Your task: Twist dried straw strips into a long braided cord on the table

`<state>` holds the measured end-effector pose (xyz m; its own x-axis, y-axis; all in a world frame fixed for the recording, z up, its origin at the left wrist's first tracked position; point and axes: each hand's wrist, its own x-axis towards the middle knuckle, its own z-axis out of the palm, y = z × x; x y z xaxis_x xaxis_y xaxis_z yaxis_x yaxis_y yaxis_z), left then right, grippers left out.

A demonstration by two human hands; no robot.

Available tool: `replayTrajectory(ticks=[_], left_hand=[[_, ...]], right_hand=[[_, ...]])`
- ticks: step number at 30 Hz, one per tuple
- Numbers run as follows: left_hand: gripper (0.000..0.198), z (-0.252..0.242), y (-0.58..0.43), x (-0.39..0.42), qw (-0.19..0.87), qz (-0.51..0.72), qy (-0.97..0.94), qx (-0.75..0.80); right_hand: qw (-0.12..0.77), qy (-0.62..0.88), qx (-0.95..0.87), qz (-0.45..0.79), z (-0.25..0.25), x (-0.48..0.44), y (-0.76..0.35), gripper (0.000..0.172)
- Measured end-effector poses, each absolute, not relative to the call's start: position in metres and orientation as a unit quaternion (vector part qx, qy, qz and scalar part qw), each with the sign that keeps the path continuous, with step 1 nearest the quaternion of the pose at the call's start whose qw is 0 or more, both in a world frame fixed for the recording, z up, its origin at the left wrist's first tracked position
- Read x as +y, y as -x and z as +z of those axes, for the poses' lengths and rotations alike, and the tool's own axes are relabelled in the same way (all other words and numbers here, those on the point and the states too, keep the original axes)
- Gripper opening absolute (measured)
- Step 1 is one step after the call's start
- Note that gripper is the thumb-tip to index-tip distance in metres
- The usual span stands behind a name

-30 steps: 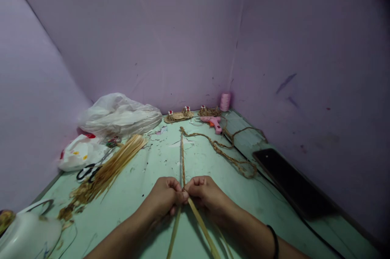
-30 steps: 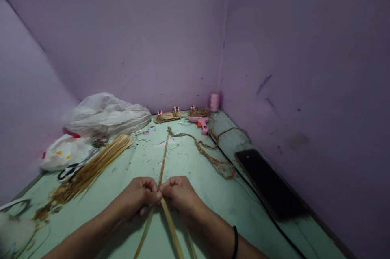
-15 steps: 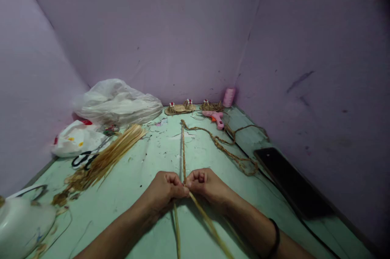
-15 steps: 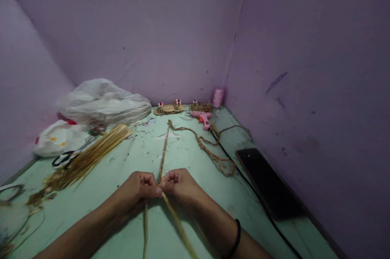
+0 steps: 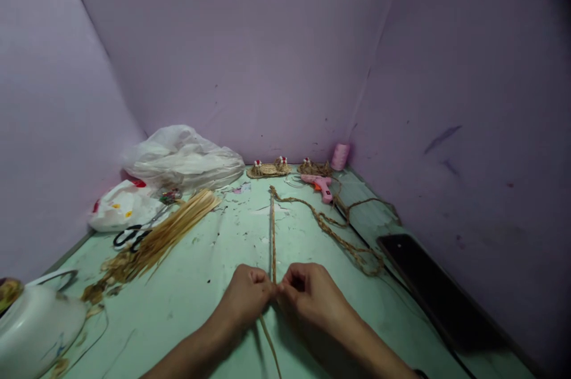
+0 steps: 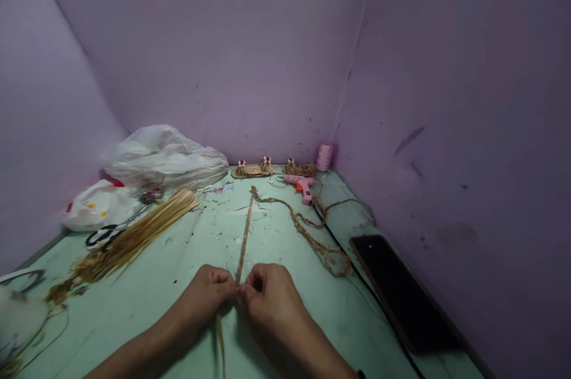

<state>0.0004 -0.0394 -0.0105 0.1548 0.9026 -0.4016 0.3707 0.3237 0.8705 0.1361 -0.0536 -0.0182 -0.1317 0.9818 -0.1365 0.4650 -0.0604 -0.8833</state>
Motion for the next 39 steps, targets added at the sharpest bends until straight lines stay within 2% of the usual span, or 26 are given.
replayTrajectory(ticks=[4, 12, 18, 21, 24, 26, 29, 31, 34, 39], left_hand=[[0.009, -0.011, -0.002, -0.041, 0.559, 0.26, -0.507, 0.603], [0.008, 0.006, 0.005, -0.05, 0.643, 0.296, -0.432, 0.558], [0.007, 0.001, 0.01, -0.049, 0.63, 0.313, -0.488, 0.516], [0.007, 0.0, 0.012, -0.048, 0.647, 0.325, -0.459, 0.515], [0.01, 0.003, 0.013, -0.049, 0.68, 0.31, -0.415, 0.519], [0.012, 0.005, 0.013, -0.049, 0.692, 0.301, -0.404, 0.517], [0.014, 0.004, 0.014, -0.049, 0.695, 0.302, -0.414, 0.504], [0.013, 0.001, 0.014, -0.048, 0.683, 0.303, -0.439, 0.499], [0.009, -0.002, 0.016, -0.046, 0.63, 0.294, -0.501, 0.516], [0.012, 0.003, 0.02, -0.048, 0.46, 0.235, -0.64, 0.568]], right_hand=[[0.257, 0.613, -0.651, 0.367, -0.007, -0.065, -0.135, 0.015], [0.296, 0.524, -0.754, 0.263, -0.007, -0.093, -0.113, 0.015], [0.294, 0.471, -0.792, 0.252, -0.006, -0.091, -0.117, 0.014], [0.271, 0.488, -0.776, 0.293, 0.007, -0.085, -0.127, 0.018], [0.37, 0.545, -0.659, 0.363, 0.016, -0.073, -0.134, 0.026], [0.426, 0.55, -0.555, 0.456, 0.012, -0.065, -0.133, 0.026], [0.394, 0.502, -0.435, 0.636, -0.002, -0.059, -0.126, 0.026], [0.366, 0.496, -0.423, 0.664, -0.01, -0.059, -0.121, 0.025], [0.379, 0.523, -0.462, 0.608, -0.014, -0.061, -0.118, 0.022], [0.387, 0.557, -0.472, 0.563, -0.014, -0.062, -0.115, 0.011]])
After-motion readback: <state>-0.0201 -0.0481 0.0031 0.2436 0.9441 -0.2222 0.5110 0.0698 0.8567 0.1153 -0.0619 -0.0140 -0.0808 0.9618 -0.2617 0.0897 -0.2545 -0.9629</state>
